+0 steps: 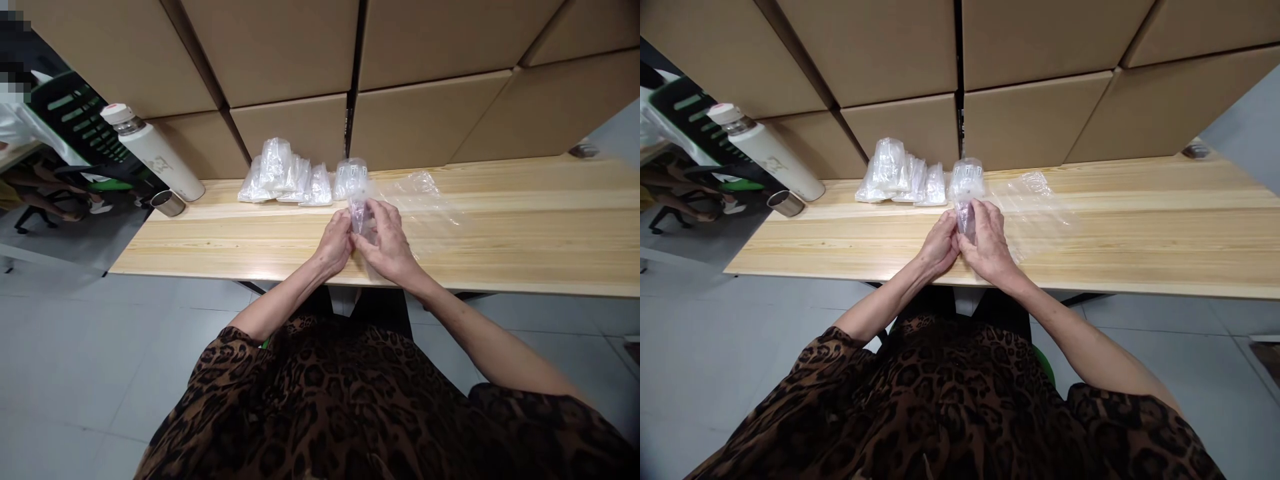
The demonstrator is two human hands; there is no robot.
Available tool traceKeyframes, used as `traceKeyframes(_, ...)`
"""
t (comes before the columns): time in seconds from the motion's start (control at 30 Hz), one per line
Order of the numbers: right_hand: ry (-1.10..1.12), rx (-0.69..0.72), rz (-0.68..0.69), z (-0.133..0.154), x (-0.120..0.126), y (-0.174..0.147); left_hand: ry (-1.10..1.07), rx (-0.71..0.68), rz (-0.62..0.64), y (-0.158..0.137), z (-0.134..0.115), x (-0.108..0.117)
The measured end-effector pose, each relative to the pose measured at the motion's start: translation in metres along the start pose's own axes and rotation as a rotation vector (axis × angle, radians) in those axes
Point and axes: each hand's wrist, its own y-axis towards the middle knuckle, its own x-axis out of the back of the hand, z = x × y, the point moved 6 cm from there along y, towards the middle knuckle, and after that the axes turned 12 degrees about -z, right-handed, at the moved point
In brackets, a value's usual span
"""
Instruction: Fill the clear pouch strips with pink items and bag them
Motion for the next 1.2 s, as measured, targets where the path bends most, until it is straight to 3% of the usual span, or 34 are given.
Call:
traceKeyframes(0.1,0.097,-0.077,0.031,0.0,0.006,0.006,0.033,0.04,0.018,0.006,0.003,0.003)
traceKeyframes(0.3,0.677,-0.424,0.258,0.002,0.021,0.019,0.106,0.075,0.209,0.001,-0.003,-0.006)
traceKeyframes(0.4,0.69,-0.51,0.37,-0.002,0.025,0.025,0.091,0.087,0.225,-0.003,0.0,-0.011)
traceKeyframes(0.47,0.507,-0.406,0.365,-0.005,0.028,0.029,0.068,0.104,0.143,-0.003,0.005,-0.009)
traceKeyframes(0.6,-0.037,0.026,0.115,0.005,0.037,0.023,0.039,0.081,-0.045,0.002,0.013,-0.005)
traceKeyframes(0.73,-0.244,0.252,0.095,0.019,0.021,-0.006,0.029,0.03,-0.083,0.002,0.013,-0.008)
traceKeyframes(0.9,-0.37,0.277,0.061,0.011,0.015,-0.015,0.136,0.085,0.091,-0.009,0.011,-0.013)
traceKeyframes(1.0,-0.319,0.286,0.043,0.005,0.023,-0.008,0.188,0.025,0.149,-0.012,0.004,-0.01)
traceKeyframes(1.1,-0.146,0.239,0.091,0.004,0.036,-0.002,0.156,-0.016,0.243,-0.014,-0.002,-0.01)
traceKeyframes(1.2,0.155,0.062,0.21,0.006,0.047,0.001,0.103,-0.029,0.291,-0.016,-0.009,-0.012)
